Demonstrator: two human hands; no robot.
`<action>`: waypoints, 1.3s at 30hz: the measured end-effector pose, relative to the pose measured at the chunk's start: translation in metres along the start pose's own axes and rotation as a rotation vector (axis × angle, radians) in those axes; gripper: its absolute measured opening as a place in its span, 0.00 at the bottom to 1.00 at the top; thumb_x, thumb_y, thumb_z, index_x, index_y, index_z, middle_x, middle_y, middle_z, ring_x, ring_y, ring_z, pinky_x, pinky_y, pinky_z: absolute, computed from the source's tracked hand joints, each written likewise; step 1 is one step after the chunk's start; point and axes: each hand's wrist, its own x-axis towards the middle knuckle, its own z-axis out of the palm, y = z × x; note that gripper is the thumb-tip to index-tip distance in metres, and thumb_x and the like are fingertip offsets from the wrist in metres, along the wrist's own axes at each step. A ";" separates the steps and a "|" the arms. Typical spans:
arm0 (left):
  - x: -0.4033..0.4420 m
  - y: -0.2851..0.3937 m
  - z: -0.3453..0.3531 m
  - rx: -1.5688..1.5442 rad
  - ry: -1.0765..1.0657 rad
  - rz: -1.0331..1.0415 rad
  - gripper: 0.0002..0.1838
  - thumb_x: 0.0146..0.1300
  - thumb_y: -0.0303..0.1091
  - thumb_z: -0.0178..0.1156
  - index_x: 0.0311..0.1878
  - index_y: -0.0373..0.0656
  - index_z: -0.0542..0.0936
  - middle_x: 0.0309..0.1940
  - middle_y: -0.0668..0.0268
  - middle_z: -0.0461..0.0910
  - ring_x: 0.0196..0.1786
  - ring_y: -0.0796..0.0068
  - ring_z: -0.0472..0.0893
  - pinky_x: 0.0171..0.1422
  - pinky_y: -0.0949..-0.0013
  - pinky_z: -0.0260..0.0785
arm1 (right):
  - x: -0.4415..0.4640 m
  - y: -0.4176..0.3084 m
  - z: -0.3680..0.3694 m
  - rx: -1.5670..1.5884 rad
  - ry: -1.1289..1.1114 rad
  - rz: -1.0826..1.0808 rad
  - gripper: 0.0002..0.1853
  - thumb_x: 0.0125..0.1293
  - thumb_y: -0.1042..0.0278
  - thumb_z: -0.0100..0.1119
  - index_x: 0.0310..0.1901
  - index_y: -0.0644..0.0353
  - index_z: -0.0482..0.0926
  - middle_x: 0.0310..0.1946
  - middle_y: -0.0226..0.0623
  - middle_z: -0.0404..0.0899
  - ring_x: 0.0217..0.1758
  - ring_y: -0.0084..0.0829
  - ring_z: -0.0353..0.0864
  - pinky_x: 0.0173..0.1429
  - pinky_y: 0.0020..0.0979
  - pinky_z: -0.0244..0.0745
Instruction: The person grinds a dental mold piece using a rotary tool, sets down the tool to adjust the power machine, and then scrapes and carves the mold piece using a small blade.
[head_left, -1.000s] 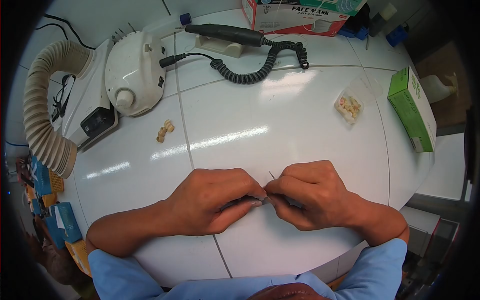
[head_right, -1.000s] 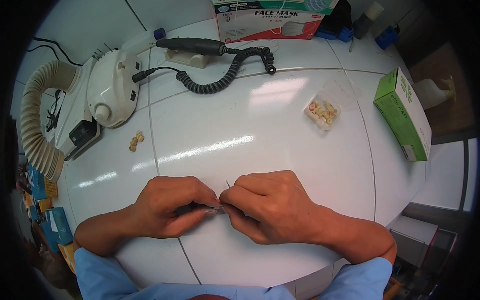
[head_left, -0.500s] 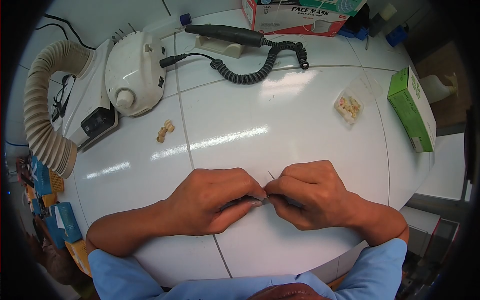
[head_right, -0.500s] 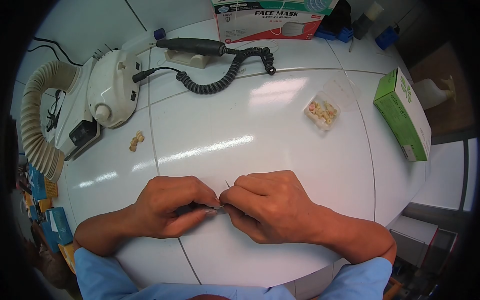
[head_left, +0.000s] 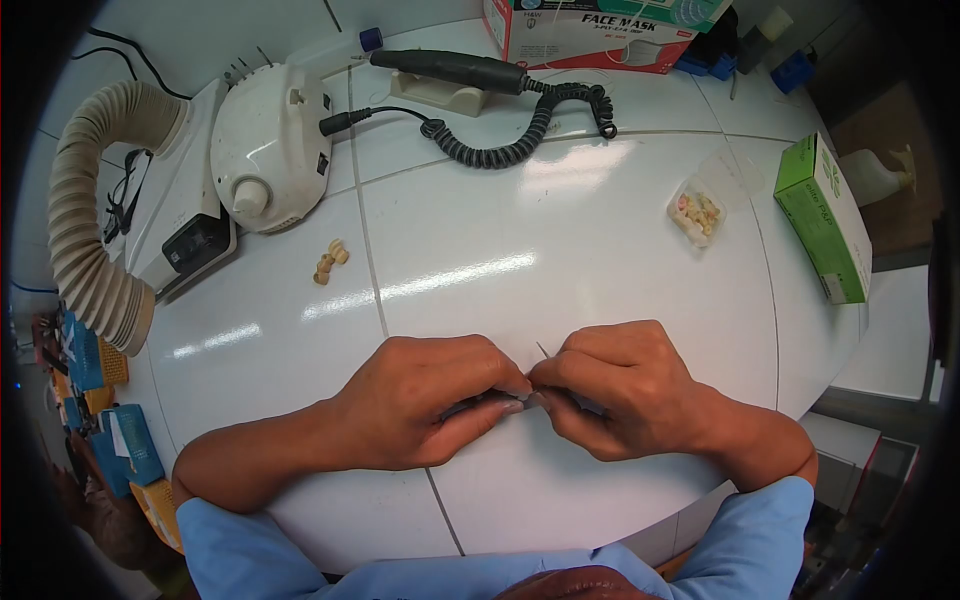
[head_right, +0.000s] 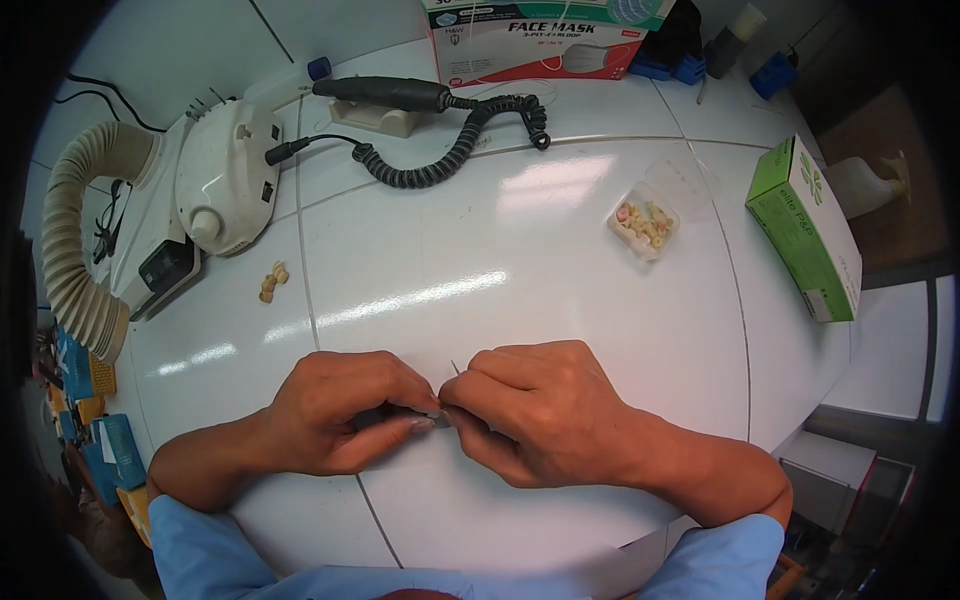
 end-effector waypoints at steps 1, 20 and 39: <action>0.000 0.000 0.000 -0.005 -0.002 -0.003 0.12 0.63 0.22 0.75 0.49 0.39 0.88 0.43 0.60 0.90 0.42 0.61 0.91 0.41 0.65 0.83 | 0.000 0.000 0.000 0.002 0.001 -0.001 0.08 0.58 0.79 0.74 0.37 0.60 0.84 0.26 0.33 0.78 0.24 0.35 0.81 0.26 0.37 0.75; 0.000 -0.001 0.000 0.000 0.001 0.012 0.12 0.62 0.21 0.75 0.49 0.39 0.88 0.43 0.60 0.90 0.41 0.62 0.91 0.41 0.65 0.83 | -0.001 0.000 0.002 -0.016 0.008 0.002 0.09 0.57 0.79 0.75 0.36 0.59 0.84 0.26 0.32 0.78 0.24 0.34 0.81 0.26 0.37 0.75; 0.000 0.000 0.000 0.003 0.004 0.007 0.12 0.63 0.22 0.76 0.48 0.39 0.87 0.43 0.60 0.90 0.41 0.61 0.91 0.41 0.65 0.83 | 0.000 0.000 0.001 -0.009 0.012 0.000 0.08 0.58 0.78 0.75 0.37 0.60 0.85 0.26 0.33 0.78 0.24 0.35 0.81 0.26 0.37 0.75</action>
